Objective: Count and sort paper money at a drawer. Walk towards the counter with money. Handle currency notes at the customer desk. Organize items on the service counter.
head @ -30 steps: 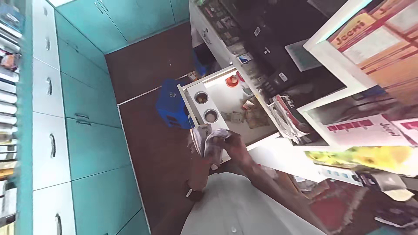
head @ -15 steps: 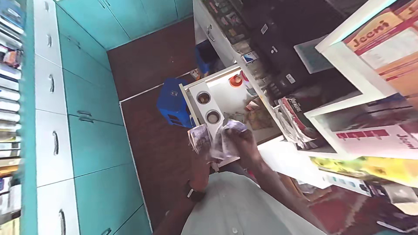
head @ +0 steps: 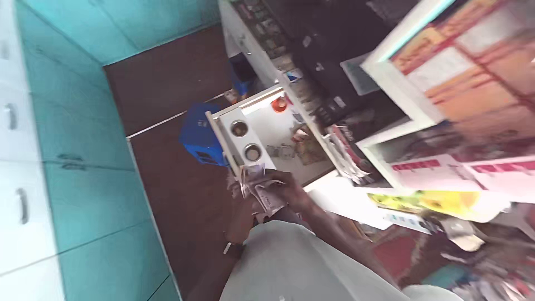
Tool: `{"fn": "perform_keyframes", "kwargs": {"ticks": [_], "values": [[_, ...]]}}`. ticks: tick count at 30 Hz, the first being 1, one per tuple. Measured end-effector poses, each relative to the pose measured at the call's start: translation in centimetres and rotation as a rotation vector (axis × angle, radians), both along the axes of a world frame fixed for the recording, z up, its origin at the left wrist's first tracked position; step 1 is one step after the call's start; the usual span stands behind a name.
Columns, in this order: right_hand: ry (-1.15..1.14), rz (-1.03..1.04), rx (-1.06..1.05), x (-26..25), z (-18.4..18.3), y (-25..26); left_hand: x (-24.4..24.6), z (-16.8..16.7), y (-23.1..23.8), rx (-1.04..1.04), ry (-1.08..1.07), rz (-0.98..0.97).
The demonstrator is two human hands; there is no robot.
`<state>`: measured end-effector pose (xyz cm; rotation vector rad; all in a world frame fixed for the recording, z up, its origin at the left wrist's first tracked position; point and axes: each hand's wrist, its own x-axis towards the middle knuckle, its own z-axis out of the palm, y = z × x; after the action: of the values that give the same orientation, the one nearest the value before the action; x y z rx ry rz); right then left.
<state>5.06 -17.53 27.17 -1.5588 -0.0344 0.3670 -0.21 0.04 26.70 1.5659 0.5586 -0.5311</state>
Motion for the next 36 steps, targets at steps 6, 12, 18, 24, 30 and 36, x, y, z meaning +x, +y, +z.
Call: {"fn": "perform_keyframes", "kwargs": {"ticks": [6,12,18,24,30,36], "values": [[0.162,-0.370,-0.358,3.8,-5.8,-5.7,2.5,-2.2,-1.5,-0.120,-0.122,-0.232],[0.424,-0.579,-0.026,11.8,-14.6,-10.7,-0.3,-14.9,-0.5,0.870,-0.542,-0.752],[0.382,-0.826,-0.048,7.4,-14.1,-9.3,-1.6,-16.3,1.1,0.991,-0.578,-0.744],[0.468,-0.600,0.071,0.8,-9.8,-6.4,-3.6,-16.3,4.1,1.029,-0.625,-0.704],[0.373,-0.130,0.049,-1.3,-5.8,-2.4,-3.3,-13.7,6.3,0.982,-0.251,-0.817],[0.306,0.111,0.055,-0.9,-5.6,0.9,-4.9,-12.6,7.3,0.753,-0.467,-0.502]]}}
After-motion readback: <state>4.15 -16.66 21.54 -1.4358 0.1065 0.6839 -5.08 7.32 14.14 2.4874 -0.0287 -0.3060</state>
